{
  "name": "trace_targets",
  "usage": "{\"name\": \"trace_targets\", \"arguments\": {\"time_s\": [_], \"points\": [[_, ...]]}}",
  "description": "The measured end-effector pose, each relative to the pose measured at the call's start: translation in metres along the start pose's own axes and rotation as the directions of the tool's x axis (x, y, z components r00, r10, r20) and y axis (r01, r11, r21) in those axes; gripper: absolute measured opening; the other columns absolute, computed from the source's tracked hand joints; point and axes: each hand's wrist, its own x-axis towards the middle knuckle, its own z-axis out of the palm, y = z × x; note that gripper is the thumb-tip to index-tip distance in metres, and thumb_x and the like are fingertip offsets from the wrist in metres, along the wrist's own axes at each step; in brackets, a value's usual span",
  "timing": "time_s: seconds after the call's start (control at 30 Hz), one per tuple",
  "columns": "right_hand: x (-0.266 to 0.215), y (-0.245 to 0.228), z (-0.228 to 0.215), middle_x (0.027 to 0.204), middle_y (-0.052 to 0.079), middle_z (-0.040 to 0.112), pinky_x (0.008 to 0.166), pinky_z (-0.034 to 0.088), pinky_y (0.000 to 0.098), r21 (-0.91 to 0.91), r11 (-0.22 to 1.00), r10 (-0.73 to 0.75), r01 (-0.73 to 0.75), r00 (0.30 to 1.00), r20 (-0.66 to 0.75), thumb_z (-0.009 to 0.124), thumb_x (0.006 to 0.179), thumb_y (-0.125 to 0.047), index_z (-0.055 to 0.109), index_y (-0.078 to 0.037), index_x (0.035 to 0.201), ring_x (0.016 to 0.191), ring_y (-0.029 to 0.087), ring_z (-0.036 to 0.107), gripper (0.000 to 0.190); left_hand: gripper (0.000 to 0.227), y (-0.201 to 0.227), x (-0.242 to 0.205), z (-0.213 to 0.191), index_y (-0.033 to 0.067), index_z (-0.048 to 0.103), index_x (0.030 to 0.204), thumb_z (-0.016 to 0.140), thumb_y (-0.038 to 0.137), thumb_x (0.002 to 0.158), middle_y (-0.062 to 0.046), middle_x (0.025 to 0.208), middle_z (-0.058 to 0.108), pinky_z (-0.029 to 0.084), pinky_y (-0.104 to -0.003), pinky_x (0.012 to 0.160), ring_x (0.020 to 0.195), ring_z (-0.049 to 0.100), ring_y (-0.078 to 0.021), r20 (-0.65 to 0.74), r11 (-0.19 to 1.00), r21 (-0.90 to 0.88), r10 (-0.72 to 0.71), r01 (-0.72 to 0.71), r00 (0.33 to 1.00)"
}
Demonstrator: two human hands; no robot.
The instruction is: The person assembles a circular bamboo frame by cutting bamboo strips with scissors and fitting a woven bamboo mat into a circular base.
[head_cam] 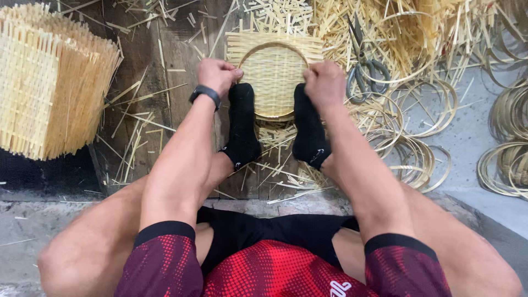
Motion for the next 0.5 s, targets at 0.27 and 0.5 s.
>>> {"name": "trace_targets", "arguments": {"time_s": [0.27, 0.5], "points": [[-0.052, -0.061, 0.063, 0.165, 0.029, 0.025, 0.125, 0.008, 0.0641, -0.366, 0.667, -0.585, 0.649, 0.760, 0.284, 0.067, 0.092, -0.059, 0.035, 0.008, 0.155, 0.156, 0.042, 0.013, 0.098, 0.022, 0.050, 0.030, 0.052, 0.0198, 0.080, 0.113, 0.072, 0.033, 0.098, -0.008, 0.127, 0.066, 0.041, -0.053, 0.100, 0.119, 0.051, -0.0370, 0.017, 0.475, 0.355, 0.858, -0.805, 0.513], [-0.045, -0.050, 0.084, 0.161, 0.027, 0.033, 0.123, 0.015, 0.0665, -0.451, 0.604, -0.649, 0.658, 0.734, 0.202, 0.068, 0.090, -0.059, 0.046, 0.003, 0.155, 0.152, 0.043, 0.024, 0.093, 0.025, 0.046, 0.050, 0.062, 0.0201, 0.079, 0.107, 0.065, 0.040, 0.102, 0.000, 0.107, 0.066, 0.050, -0.039, 0.092, 0.102, 0.060, -0.0231, 0.058, 0.676, 0.119, 0.727, -0.728, 0.684]]}}
